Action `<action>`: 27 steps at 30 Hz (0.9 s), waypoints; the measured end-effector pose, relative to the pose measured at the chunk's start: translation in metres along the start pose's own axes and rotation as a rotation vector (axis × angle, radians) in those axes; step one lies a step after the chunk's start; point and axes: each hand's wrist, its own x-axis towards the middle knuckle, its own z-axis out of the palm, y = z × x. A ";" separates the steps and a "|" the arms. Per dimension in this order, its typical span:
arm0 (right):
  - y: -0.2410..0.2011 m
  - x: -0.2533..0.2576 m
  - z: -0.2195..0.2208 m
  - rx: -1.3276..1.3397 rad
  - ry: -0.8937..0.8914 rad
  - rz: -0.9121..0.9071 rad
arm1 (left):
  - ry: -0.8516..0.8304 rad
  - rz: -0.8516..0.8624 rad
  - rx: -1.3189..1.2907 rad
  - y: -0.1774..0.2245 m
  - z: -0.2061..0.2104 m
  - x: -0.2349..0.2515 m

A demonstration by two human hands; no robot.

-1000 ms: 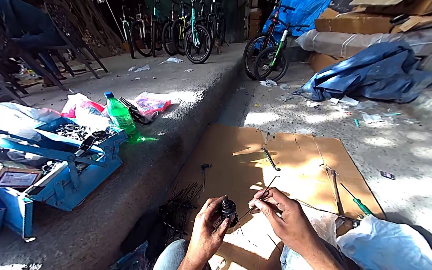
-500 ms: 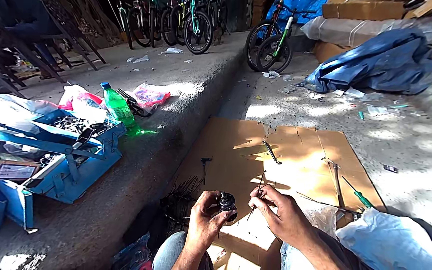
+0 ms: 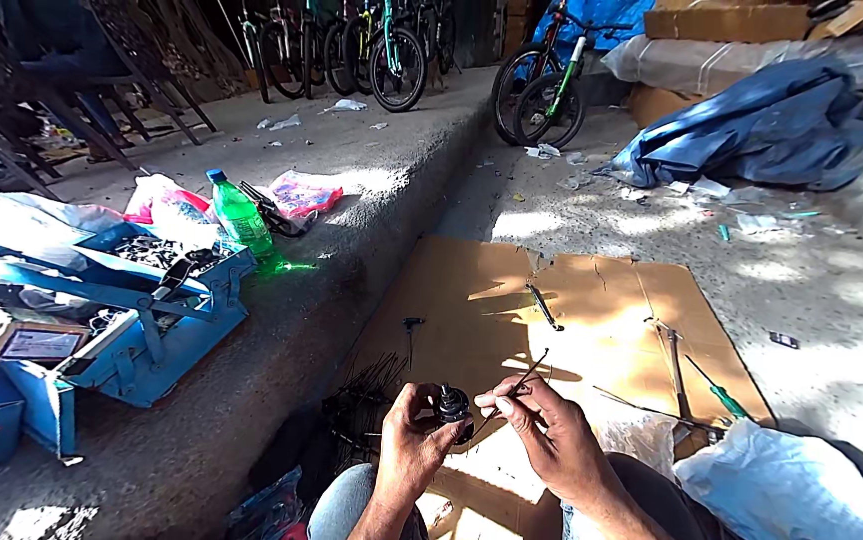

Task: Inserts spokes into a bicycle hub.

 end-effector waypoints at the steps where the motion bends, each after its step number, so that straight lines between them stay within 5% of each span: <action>1: 0.001 0.000 0.001 -0.007 0.004 -0.010 | 0.002 0.003 -0.007 0.000 0.001 0.000; 14: 0.000 -0.002 0.007 -0.179 0.011 -0.001 | -0.018 0.009 -0.047 0.004 0.002 -0.002; 22: -0.009 -0.002 0.013 -0.590 0.015 -0.194 | -0.055 0.036 -0.045 0.005 0.000 -0.002; 27: -0.009 -0.007 0.008 -0.564 -0.179 -0.002 | -0.038 0.036 -0.072 0.006 0.001 -0.002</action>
